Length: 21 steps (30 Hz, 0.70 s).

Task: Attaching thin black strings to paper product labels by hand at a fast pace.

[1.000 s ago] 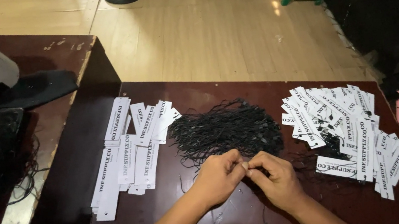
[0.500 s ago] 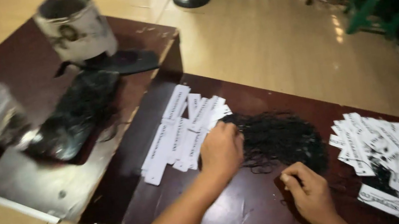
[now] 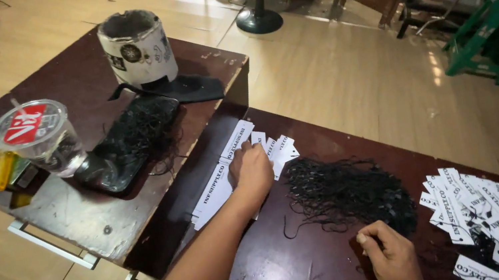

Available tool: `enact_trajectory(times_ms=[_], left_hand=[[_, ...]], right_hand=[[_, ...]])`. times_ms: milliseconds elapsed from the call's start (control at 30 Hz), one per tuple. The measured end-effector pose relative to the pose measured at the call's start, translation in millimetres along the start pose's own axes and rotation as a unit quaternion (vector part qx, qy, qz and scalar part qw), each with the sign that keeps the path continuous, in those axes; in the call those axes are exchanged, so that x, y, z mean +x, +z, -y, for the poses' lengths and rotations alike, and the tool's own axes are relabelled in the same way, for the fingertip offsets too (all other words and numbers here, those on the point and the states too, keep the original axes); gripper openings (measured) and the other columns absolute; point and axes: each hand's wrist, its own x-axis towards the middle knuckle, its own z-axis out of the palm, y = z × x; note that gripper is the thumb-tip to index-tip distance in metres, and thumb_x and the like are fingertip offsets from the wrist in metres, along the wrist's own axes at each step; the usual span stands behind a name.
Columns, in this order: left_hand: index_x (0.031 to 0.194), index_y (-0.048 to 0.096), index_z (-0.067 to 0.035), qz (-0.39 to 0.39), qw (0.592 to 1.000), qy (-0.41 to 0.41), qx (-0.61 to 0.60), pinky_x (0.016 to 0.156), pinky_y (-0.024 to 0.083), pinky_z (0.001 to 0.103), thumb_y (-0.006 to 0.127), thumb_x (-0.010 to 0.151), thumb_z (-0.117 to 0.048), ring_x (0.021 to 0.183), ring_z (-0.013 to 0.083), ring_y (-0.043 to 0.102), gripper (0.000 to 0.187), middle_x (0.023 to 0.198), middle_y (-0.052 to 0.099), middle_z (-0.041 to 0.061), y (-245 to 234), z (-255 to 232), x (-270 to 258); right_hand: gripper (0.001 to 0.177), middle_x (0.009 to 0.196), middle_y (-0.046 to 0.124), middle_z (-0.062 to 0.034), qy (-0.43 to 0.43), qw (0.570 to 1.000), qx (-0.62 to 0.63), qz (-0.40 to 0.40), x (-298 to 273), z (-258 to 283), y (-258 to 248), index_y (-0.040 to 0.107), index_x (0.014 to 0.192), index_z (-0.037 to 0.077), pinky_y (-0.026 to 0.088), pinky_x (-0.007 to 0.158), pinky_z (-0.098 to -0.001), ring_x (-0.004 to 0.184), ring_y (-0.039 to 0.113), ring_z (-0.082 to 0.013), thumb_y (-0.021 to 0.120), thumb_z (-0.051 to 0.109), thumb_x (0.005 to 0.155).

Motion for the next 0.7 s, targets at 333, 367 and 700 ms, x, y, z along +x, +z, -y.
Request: enact_trajectory(times_ms=[333, 367, 700], left_hand=[[0.093, 0.062, -0.018, 0.099, 0.922, -0.246, -0.283, 0.068, 0.044, 0.043, 0.061, 0.097, -0.025, 0.070, 0.0245, 0.059, 0.008, 0.083, 0.070, 0.007, -90.5, -3.5, -28.5], [0.099, 0.066, -0.022, 0.087, 0.909, -0.242, -0.329, 0.066, 0.044, 0.039, 0.054, 0.094, -0.016, 0.070, 0.0220, 0.059, 0.015, 0.086, 0.069, 0.005, -81.8, 2.3, -28.5], [0.085, 0.064, -0.018, 0.091, 0.827, -0.215, -0.511, 0.066, 0.044, 0.032, 0.072, 0.090, -0.013, 0.075, 0.0154, 0.060, 0.011, 0.082, 0.066, 0.000, -63.4, 21.8, -64.5]], right_hand=[[0.021, 0.068, 0.070, -0.0007, 0.139, 0.990, -0.014, 0.029, 1.1, 18.2, -3.3, 0.073, 0.078, 0.012, 0.048, 0.069, -0.0264, 0.066, 0.066, -0.0111, 0.066, 0.023, 0.094], [0.022, 0.066, 0.070, -0.0009, 0.125, 0.992, -0.009, 0.021, -0.2, 17.5, -2.5, 0.072, 0.078, 0.013, 0.047, 0.068, -0.0266, 0.065, 0.066, -0.0112, 0.065, 0.023, 0.095], [0.019, 0.068, 0.065, 0.0017, -0.024, 0.999, 0.026, 0.006, -4.6, 27.3, 8.9, 0.069, 0.079, 0.012, 0.046, 0.066, -0.0275, 0.062, 0.061, -0.0121, 0.062, 0.018, 0.095]])
